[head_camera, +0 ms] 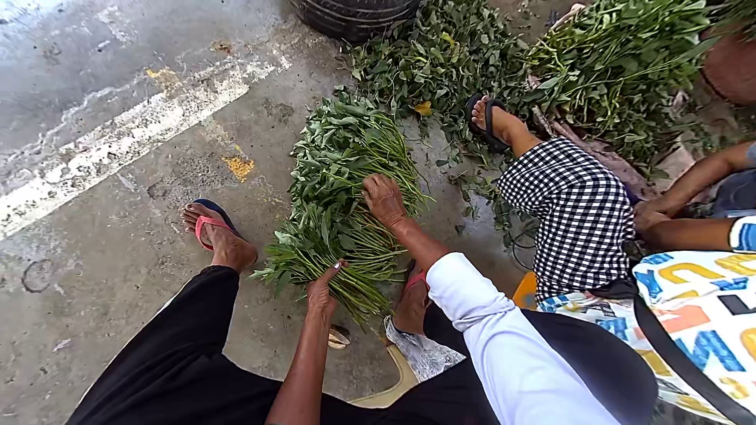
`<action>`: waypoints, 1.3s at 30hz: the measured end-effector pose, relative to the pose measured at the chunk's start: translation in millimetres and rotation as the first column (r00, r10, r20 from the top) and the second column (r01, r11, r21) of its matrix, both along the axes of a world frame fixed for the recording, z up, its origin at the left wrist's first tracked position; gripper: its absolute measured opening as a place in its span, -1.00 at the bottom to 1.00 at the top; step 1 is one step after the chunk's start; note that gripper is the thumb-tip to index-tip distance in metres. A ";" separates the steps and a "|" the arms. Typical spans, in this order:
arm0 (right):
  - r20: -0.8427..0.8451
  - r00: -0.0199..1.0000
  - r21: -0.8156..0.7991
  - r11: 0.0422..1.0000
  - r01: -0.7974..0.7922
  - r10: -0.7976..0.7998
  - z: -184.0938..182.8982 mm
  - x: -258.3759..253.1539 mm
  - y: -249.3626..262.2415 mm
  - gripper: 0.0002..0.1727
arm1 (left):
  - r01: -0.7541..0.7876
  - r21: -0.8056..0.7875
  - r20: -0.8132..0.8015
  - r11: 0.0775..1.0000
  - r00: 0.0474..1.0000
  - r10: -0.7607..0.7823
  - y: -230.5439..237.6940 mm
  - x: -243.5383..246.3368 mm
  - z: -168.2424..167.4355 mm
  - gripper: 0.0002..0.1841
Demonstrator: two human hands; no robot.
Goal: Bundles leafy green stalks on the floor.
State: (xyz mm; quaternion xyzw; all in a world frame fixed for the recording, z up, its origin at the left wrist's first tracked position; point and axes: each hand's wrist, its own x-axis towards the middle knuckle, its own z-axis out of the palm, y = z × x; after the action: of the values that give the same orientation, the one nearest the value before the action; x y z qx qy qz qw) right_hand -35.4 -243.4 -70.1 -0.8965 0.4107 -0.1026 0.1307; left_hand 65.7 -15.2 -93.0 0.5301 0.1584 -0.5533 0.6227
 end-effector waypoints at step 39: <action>0.191 0.943 -0.065 0.962 -0.266 0.274 26.4 -29.2 166.4 -0.77 | 0.116 -0.036 0.068 0.993 0.991 -0.114 1.8 6.5 32.6 -0.38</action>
State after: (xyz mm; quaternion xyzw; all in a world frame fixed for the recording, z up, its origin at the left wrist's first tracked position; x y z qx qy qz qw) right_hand -64.7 -77.0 -43.7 -0.9319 0.2671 -0.1803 0.1667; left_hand 72.2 -13.4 -60.5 0.5438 0.0960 -0.5736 0.6051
